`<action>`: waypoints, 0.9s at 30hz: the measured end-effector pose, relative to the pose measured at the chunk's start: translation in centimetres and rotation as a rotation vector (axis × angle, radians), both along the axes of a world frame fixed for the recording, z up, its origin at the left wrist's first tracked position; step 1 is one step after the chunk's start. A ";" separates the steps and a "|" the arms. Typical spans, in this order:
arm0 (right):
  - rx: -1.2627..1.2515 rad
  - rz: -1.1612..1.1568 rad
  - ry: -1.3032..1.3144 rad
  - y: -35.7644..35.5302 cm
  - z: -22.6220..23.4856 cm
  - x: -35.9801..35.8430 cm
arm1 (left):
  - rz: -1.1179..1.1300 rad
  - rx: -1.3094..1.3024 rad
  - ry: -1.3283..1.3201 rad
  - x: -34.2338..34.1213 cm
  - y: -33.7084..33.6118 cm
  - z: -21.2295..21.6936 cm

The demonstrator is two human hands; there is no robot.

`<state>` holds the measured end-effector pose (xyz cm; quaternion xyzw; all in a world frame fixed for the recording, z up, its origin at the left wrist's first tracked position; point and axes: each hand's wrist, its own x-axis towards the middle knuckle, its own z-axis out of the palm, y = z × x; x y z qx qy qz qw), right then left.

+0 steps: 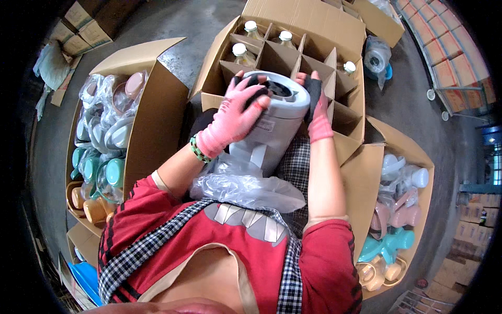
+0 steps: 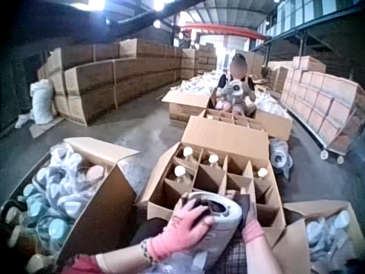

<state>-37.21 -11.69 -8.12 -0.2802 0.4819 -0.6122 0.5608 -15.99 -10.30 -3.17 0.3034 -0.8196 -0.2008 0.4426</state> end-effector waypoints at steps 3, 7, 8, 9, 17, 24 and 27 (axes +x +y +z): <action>-0.177 0.082 0.584 2.5 2.4 3.8 | -0.169 0.725 0.350 3.4 -4.4 -1.7; -0.081 0.089 0.410 3.0 2.5 1.9 | -0.083 0.509 0.401 2.3 -4.4 -2.9; -0.051 -0.008 0.322 2.0 2.2 -0.5 | -0.074 0.007 0.084 1.7 -2.8 -1.5; -0.027 -0.103 0.227 1.0 1.7 -1.9 | 0.001 -0.143 0.073 0.3 -0.5 -0.3; -0.275 -0.032 0.775 4.5 3.0 5.3 | -0.198 0.705 0.446 3.9 -4.7 -2.4; -0.123 0.281 0.273 1.8 3.4 2.0 | -0.109 0.095 0.169 2.2 -0.7 1.5; -0.091 0.201 0.418 4.1 5.2 4.0 | -0.308 0.239 0.270 4.4 -3.4 0.4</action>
